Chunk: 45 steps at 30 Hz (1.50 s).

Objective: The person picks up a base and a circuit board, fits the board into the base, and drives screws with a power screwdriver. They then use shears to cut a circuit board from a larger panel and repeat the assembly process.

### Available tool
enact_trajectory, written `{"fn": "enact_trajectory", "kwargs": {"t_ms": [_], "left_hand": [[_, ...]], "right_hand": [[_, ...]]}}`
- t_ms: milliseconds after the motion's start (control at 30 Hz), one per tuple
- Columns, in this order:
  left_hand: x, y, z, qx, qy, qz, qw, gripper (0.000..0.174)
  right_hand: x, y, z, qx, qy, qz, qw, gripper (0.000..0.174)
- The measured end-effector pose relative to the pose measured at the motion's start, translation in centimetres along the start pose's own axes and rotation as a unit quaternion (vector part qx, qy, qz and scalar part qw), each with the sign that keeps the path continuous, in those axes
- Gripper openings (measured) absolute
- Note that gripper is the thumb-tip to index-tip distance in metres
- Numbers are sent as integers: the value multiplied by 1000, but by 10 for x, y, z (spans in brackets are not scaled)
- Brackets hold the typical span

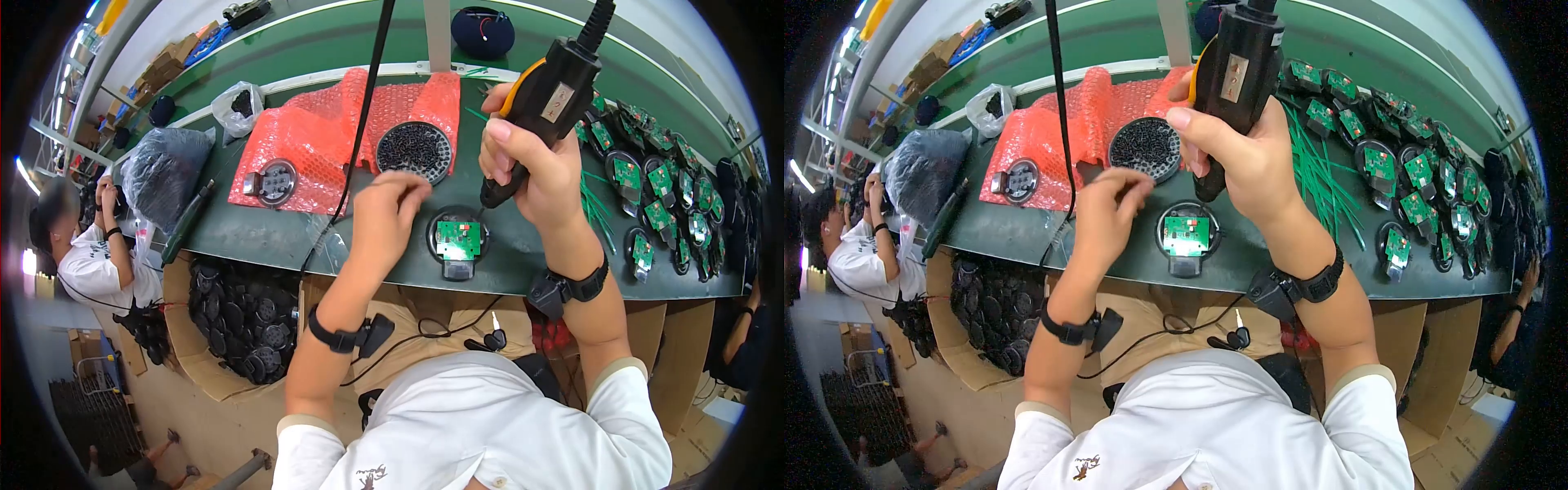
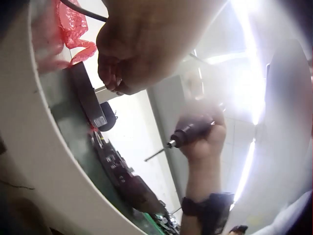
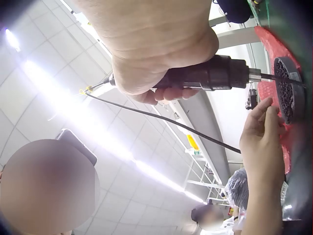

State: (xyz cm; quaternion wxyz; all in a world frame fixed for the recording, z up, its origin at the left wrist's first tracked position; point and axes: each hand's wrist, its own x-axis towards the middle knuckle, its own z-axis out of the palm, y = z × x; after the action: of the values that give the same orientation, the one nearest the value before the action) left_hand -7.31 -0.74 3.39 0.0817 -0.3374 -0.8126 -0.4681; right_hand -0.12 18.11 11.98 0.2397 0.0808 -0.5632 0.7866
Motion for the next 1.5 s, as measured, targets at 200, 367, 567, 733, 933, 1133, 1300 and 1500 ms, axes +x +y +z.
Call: {"fn": "enact_trajectory", "kwargs": {"t_ms": [200,367,567,733,933,1133,1300,1500], "left_hand": [[-42,15,7,-98,-38,-88,991,9],[-49,14,14,-68,-40,-23,997,13],[-47,14,12,-62,-22,37,997,14],[-45,14,12,-54,-22,48,997,15],[-46,21,11,-70,-30,3,997,17],[-45,25,7,-73,-24,-21,997,16],[-46,26,8,-87,-27,-52,994,13],[-47,26,10,-107,-19,-66,992,13]], "right_hand": [[-1,0,17,24,3,-6,1000,23],[-8,-2,35,18,-12,-11,1000,24],[-10,4,36,-36,-35,-20,999,25],[-11,5,32,-28,-35,-24,999,24],[-12,4,31,-34,-32,-17,999,25],[-14,2,30,3,-18,-34,999,25],[-15,3,31,12,-29,-31,999,25],[-15,5,30,-4,-32,-35,999,26]]}}
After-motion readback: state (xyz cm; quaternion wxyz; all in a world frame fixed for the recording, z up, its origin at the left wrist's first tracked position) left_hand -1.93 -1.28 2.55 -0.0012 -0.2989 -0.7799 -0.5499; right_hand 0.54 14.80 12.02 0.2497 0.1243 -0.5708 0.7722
